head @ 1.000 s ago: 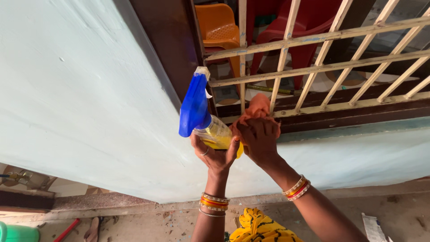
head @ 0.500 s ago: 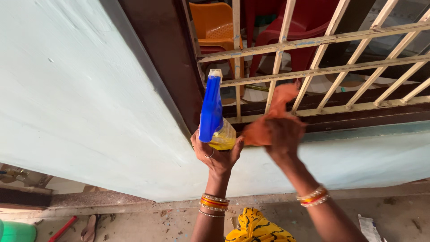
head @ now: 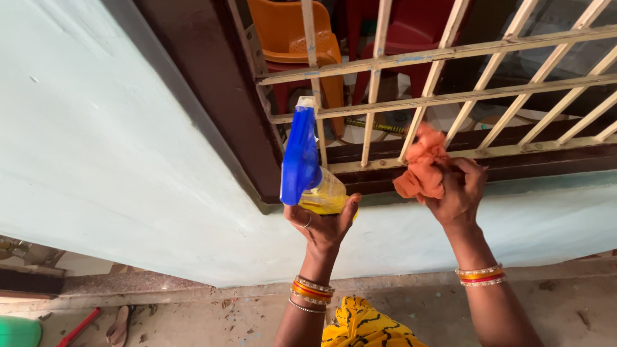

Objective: The person sprays a cleaning solution onto a metal window grille and wipes it with a cloth. The person repeatedly sprays and wipes different sections of the grille throughout the clip.

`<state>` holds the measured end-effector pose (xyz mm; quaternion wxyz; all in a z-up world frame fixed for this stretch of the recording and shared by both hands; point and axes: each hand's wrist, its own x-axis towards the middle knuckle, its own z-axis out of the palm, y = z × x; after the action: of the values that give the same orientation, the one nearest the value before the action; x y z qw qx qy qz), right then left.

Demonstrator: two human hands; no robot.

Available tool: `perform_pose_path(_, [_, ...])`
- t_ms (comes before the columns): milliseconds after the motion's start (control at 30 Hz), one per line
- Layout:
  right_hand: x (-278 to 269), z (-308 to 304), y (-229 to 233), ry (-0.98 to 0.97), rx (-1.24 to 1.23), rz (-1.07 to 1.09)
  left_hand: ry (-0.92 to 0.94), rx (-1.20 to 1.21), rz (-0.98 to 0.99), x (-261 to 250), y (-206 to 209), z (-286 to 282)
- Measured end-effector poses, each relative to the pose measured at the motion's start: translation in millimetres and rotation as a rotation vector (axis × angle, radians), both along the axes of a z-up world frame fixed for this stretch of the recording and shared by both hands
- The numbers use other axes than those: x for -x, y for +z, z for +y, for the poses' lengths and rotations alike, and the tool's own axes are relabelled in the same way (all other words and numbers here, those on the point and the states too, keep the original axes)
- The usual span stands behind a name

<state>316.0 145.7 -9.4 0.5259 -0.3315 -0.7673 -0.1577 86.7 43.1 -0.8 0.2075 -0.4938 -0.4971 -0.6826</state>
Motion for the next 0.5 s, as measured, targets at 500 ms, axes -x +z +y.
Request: perform_pose_path(500, [40.6,6.0,-0.2,0.220,0.255,-0.069,0.103,-0.009,0.120,-8.1,17.3,15.2])
